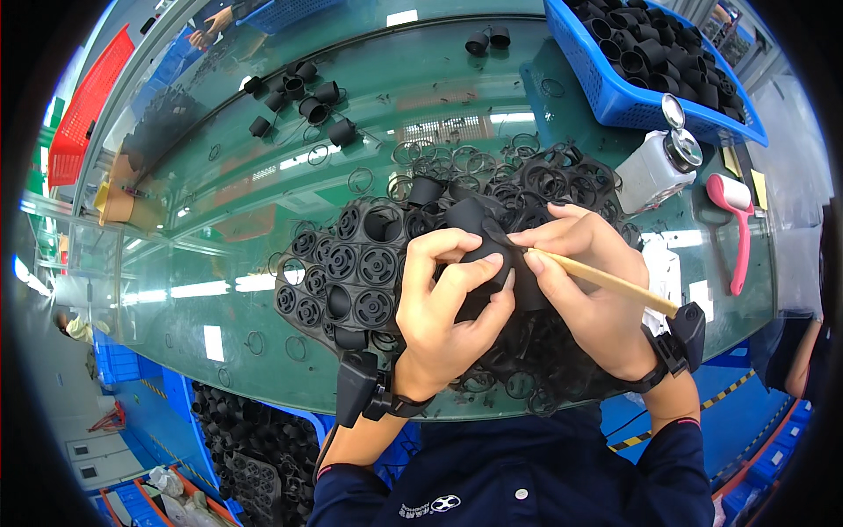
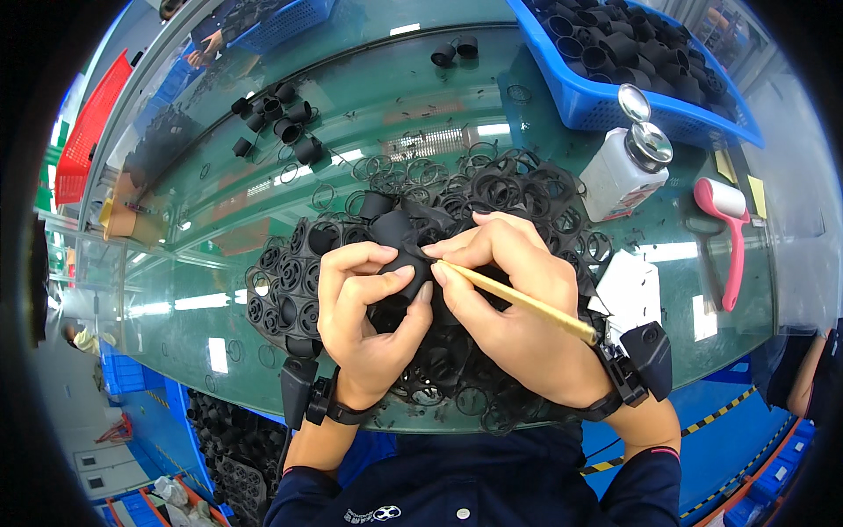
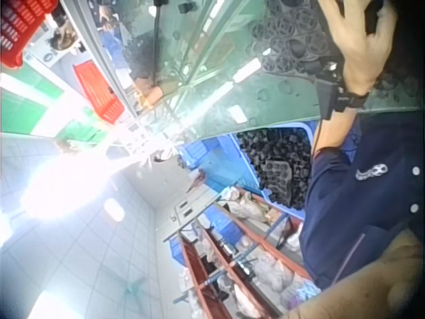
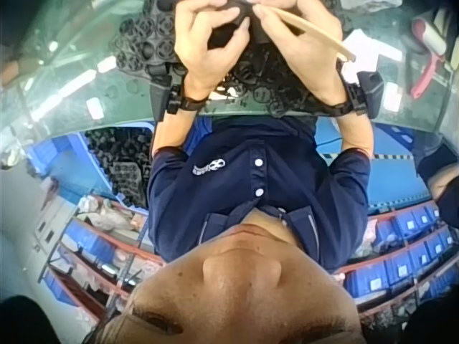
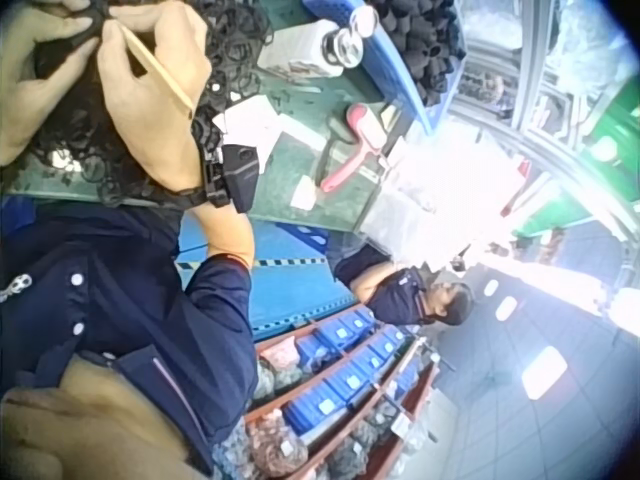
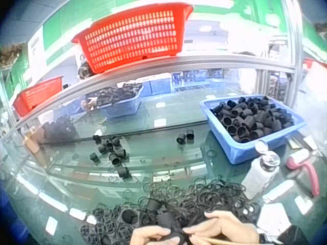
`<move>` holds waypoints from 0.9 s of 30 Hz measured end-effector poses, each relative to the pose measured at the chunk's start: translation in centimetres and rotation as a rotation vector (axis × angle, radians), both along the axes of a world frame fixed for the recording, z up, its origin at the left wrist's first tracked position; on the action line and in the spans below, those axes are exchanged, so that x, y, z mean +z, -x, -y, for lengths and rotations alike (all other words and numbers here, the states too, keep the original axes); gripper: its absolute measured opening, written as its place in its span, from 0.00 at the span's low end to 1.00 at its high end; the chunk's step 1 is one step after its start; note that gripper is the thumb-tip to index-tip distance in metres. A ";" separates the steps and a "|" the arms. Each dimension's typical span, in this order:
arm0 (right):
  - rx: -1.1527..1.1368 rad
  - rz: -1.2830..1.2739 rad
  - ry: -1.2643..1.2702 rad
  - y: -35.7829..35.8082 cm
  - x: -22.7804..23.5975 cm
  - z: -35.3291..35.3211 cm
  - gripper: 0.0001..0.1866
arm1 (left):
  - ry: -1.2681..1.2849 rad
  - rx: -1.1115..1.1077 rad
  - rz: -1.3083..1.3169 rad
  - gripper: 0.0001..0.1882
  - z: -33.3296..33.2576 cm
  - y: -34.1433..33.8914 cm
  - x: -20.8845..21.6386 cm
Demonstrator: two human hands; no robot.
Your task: Cleaning and inspecting black rubber industrial components using a wooden pick and a wipe on a glass workstation.
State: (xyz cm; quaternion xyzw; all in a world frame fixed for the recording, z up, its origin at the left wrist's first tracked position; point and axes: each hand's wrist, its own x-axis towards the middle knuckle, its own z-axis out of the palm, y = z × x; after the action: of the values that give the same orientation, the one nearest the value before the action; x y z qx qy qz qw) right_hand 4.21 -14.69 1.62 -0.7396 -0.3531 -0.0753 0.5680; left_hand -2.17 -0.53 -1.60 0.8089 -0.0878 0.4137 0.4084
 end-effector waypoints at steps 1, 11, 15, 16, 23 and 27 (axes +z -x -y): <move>-0.002 0.000 0.000 -0.2 0.0 0.1 0.05 | 0.027 0.006 -0.007 0.18 0.1 0.0 0.1; 0.139 -0.420 -0.245 -0.1 0.1 0.0 0.05 | -0.020 -0.015 -0.055 0.19 0.0 0.0 0.4; 0.105 -0.346 -0.176 0.0 0.2 0.1 0.04 | -0.010 -0.010 -0.041 0.19 0.0 0.0 0.3; 0.077 -0.281 -0.124 0.0 0.2 0.1 0.04 | -0.012 -0.005 -0.037 0.19 0.0 0.0 0.3; -0.006 0.160 0.033 -0.1 -0.3 0.0 0.06 | -0.006 0.020 -0.029 0.19 0.2 0.1 0.2; -0.054 0.140 -0.031 0.3 -0.9 -0.5 0.06 | 0.020 -0.010 0.001 0.18 0.2 0.1 0.1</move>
State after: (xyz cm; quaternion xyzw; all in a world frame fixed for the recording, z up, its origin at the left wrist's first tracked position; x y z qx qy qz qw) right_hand 3.89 -14.19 0.70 -0.7328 -0.3706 -0.1475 0.5513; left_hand -2.23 -0.75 -1.48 0.8041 -0.0878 0.4130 0.4185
